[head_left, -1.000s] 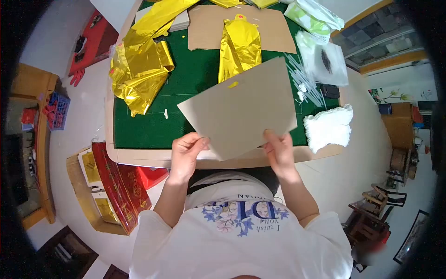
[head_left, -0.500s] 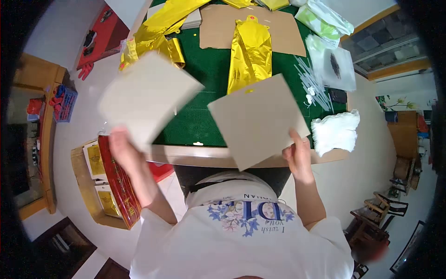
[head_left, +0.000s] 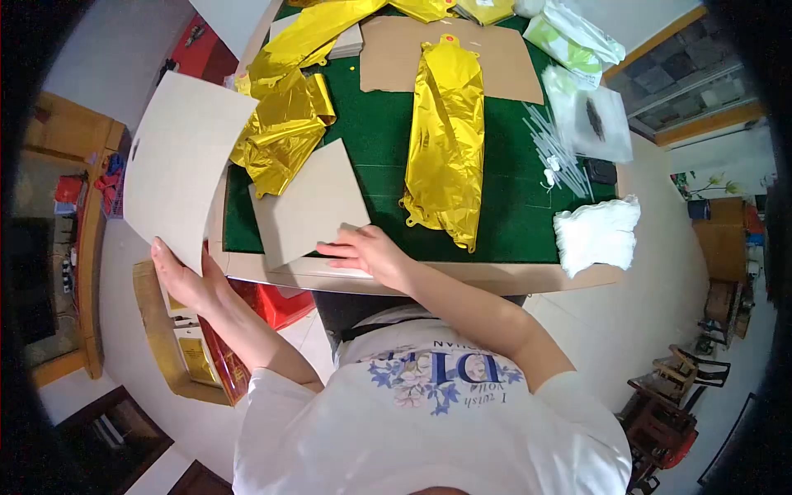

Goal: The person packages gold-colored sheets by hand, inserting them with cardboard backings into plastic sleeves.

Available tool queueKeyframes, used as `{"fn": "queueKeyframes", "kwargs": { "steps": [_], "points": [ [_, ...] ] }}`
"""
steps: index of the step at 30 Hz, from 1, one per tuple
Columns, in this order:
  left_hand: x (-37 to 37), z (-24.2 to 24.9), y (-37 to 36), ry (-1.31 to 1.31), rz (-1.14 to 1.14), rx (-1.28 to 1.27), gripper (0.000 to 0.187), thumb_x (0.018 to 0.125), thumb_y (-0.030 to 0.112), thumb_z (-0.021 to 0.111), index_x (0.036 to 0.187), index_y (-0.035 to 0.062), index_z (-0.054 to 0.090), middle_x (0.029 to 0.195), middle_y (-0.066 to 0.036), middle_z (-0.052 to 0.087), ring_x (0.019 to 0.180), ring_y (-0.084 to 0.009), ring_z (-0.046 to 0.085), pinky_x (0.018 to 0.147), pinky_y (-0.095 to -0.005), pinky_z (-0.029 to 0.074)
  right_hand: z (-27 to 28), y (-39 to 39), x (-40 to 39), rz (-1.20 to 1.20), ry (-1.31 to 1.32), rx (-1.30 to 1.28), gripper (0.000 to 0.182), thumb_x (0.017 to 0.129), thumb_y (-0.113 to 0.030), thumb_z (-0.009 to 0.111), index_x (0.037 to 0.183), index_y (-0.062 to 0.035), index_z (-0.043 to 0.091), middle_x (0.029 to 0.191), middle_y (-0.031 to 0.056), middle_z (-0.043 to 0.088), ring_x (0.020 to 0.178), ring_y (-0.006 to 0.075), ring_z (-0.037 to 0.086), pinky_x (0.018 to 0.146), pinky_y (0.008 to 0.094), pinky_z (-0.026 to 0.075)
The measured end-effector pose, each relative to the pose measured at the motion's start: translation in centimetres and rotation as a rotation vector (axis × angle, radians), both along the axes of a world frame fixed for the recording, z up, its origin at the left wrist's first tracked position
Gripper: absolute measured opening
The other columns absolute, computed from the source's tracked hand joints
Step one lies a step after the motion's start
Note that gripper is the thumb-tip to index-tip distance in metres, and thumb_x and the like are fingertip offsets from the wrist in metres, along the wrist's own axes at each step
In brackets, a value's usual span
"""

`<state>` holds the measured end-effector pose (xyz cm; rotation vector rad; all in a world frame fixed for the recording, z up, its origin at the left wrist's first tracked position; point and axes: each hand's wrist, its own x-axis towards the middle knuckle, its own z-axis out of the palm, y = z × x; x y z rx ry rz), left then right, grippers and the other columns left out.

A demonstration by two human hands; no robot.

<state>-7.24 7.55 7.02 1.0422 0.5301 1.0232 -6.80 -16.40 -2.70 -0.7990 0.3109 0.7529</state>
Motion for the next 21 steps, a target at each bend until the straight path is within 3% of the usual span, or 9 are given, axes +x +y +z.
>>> {"fn": "queueKeyframes", "kwargs": {
  "steps": [3,6,9,11,12,13,14,17,21],
  "points": [
    [0.5,-0.9,-0.6,0.040,-0.162,-0.001,0.025,0.098,0.020,0.052,0.112,-0.0007,0.056,0.109,-0.011,0.063,0.097,-0.0215,0.062,0.083,-0.0373,0.052,-0.5,0.2,0.4,0.153,-0.004,-0.054,0.033,0.099,-0.020,0.052,0.116,0.0080,0.057,0.105,0.0194,0.067,0.097,0.0283,0.069,0.081,0.0362,0.057],
    [1.0,-1.5,-4.1,0.170,-0.393,-0.013,0.017,0.097,0.012,0.054,0.109,0.0006,0.058,0.104,-0.010,0.064,0.097,-0.0175,0.062,0.087,-0.0302,0.051,1.6,-3.8,1.5,0.601,-0.422,-0.393,0.035,0.101,-0.026,0.047,0.114,0.0035,0.063,0.100,0.0158,0.069,0.089,0.0245,0.070,0.071,0.0316,0.058],
    [2.9,-4.1,-7.8,0.142,-0.619,0.045,0.006,0.096,0.011,0.058,0.097,0.0057,0.059,0.090,0.000,0.061,0.084,-0.0074,0.055,0.076,-0.0221,0.046,2.4,-10.1,3.3,0.071,-0.438,-0.157,0.042,0.102,-0.031,0.041,0.118,0.0025,0.060,0.105,0.0187,0.068,0.089,0.0269,0.069,0.076,0.0347,0.057],
    [4.1,-3.7,-10.8,0.212,-0.754,0.051,0.007,0.095,0.011,0.059,0.089,0.0092,0.057,0.078,0.008,0.051,0.071,-0.0019,0.043,0.065,-0.0178,0.037,6.8,-12.6,5.0,-0.059,-0.389,-0.490,0.044,0.101,-0.035,0.041,0.120,0.0012,0.058,0.110,0.0169,0.067,0.098,0.0257,0.066,0.086,0.0395,0.054],
    [4.9,-4.8,-11.7,0.216,-0.817,0.060,0.008,0.096,0.012,0.059,0.088,0.0094,0.056,0.074,0.009,0.047,0.068,-0.0014,0.039,0.062,-0.0175,0.033,6.7,-13.9,5.3,-0.260,-0.377,-0.350,0.036,0.101,-0.027,0.043,0.123,-0.0009,0.056,0.110,0.0140,0.066,0.100,0.0237,0.065,0.083,0.0369,0.053],
    [5.7,-6.0,-12.7,0.222,-0.881,0.072,0.010,0.096,0.012,0.059,0.087,0.0095,0.056,0.070,0.011,0.043,0.065,-0.0009,0.035,0.059,-0.0171,0.030,6.5,-15.1,5.9,-0.177,-0.478,-0.456,0.032,0.102,-0.025,0.041,0.121,-0.0052,0.058,0.110,0.0094,0.066,0.100,0.0208,0.064,0.081,0.0349,0.052],
    [6.5,-6.7,-13.6,0.219,-0.883,0.072,0.010,0.096,0.012,0.059,0.087,0.0095,0.056,0.070,0.011,0.043,0.065,-0.0009,0.035,0.059,-0.0171,0.030,6.8,-16.2,5.9,-0.188,-1.137,-0.970,0.026,0.101,-0.021,0.046,0.119,-0.0072,0.059,0.104,0.0048,0.066,0.096,0.0152,0.064,0.078,0.0310,0.050],
    [9.1,-6.8,-16.3,0.170,-0.910,0.051,0.009,0.096,0.014,0.059,0.091,0.0075,0.057,0.069,0.012,0.047,0.065,0.0001,0.037,0.058,-0.0155,0.030,8.3,-18.3,8.1,-0.403,-0.228,-0.438,0.016,0.095,-0.010,0.058,0.110,-0.0057,0.063,0.092,0.0016,0.067,0.083,0.0103,0.063,0.072,0.0252,0.049],
    [14.5,-7.8,-18.8,0.268,-0.899,0.336,0.015,0.097,0.017,0.057,0.104,0.0040,0.059,0.080,0.003,0.058,0.072,-0.0040,0.048,0.062,-0.0207,0.039,4.3,-21.3,10.5,-0.299,-0.517,-0.774,0.014,0.095,-0.014,0.060,0.106,-0.0065,0.064,0.092,0.0007,0.068,0.076,0.0119,0.064,0.070,0.0248,0.050]
  ]
}}
